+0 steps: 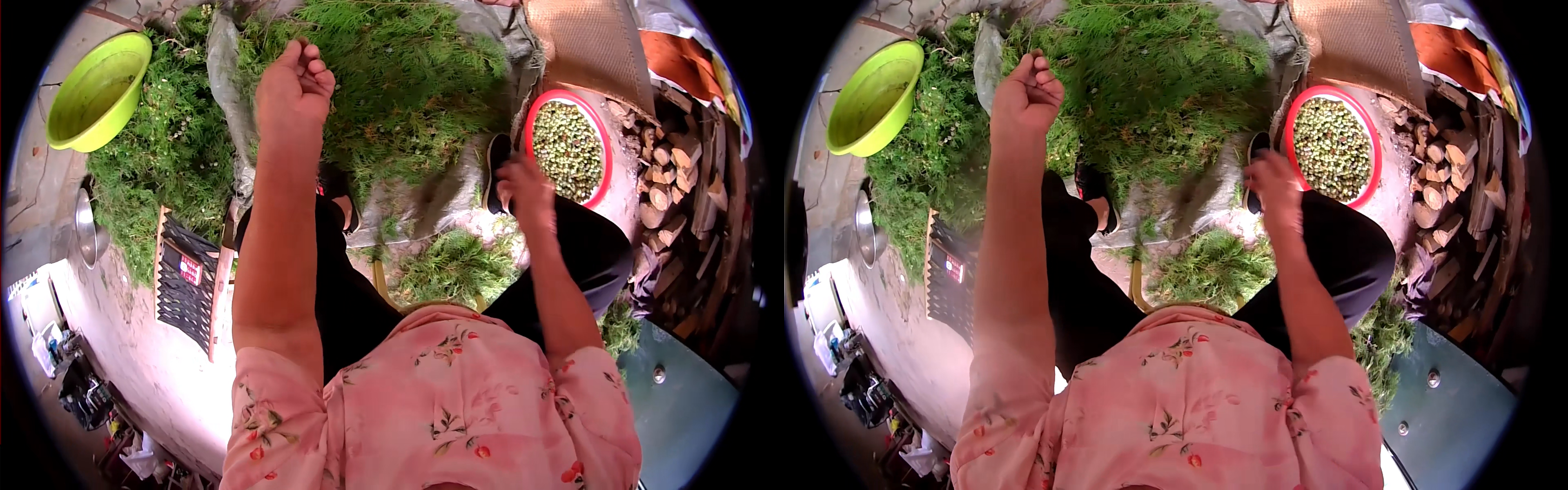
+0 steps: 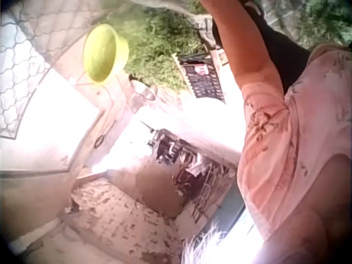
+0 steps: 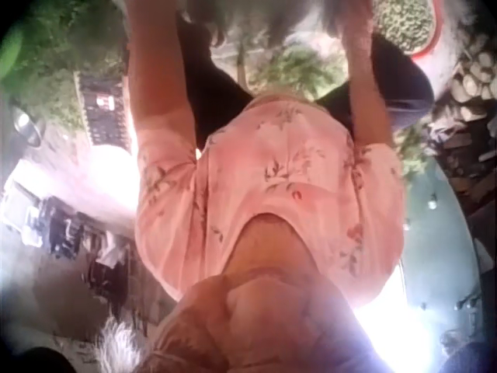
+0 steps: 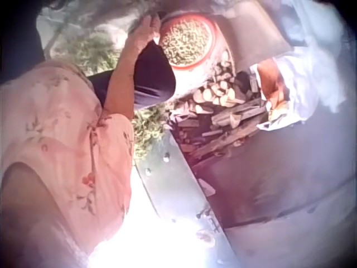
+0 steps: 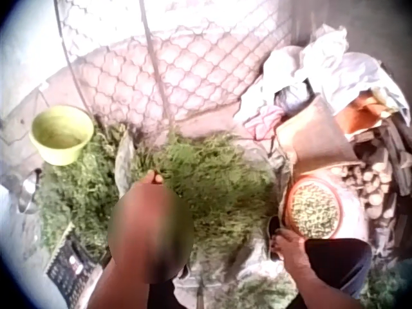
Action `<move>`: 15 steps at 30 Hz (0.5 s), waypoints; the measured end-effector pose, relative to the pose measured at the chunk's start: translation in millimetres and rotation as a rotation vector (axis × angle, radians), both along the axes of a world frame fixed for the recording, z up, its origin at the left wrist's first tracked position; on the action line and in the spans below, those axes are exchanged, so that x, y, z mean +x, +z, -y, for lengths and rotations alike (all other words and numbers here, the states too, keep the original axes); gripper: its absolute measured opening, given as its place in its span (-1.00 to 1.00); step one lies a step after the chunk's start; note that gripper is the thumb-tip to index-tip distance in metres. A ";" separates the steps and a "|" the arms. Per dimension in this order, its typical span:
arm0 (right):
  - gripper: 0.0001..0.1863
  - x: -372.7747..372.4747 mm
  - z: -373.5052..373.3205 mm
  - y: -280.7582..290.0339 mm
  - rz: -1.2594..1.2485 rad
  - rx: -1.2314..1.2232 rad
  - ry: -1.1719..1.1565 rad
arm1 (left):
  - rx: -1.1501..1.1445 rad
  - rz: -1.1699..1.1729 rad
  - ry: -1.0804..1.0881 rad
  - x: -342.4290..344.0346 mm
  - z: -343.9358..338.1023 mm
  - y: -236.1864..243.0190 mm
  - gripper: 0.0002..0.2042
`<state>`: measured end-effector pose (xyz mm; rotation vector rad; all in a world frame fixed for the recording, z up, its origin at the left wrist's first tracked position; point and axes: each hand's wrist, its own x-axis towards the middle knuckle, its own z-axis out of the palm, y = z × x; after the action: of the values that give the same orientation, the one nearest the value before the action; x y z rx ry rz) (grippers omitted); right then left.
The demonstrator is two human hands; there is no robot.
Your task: The person picks small green cones from cedar branches by hand and places them into a red bowl.
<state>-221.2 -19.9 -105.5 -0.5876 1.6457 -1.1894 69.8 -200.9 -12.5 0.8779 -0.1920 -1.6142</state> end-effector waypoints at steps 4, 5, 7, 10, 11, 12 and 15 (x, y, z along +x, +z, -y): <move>-0.57 62.2 23.6 -94.8 0.428 0.352 -0.050 | 0.065 0.102 -0.014 0.0 4.9 -9.1 -0.86; -0.56 70.7 29.2 -113.9 0.496 0.364 -0.047 | 0.079 0.118 -0.025 -1.8 8.1 -3.5 -0.86; -0.53 88.3 40.7 -147.2 0.551 0.391 -0.036 | 0.010 0.081 -0.058 -2.6 13.0 5.0 -0.86; -0.51 117.2 65.4 -164.3 0.591 0.370 -0.028 | -0.055 0.008 -0.088 5.7 18.9 7.7 -0.86; -0.47 126.4 73.8 -166.0 0.585 0.387 -0.018 | -0.057 -0.020 -0.083 10.1 19.9 9.3 -0.86; -0.47 132.6 79.8 -171.2 0.594 0.396 -0.011 | -0.051 -0.011 -0.076 13.2 19.5 11.2 -0.86; -0.44 138.5 89.6 -197.2 0.677 0.393 -0.083 | -0.005 -0.055 -0.080 15.2 21.9 11.0 -0.85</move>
<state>-82.6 -109.6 -302.7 0.1323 1.2626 -0.9394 85.0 -222.8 -1.5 0.8298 -0.1954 -1.7096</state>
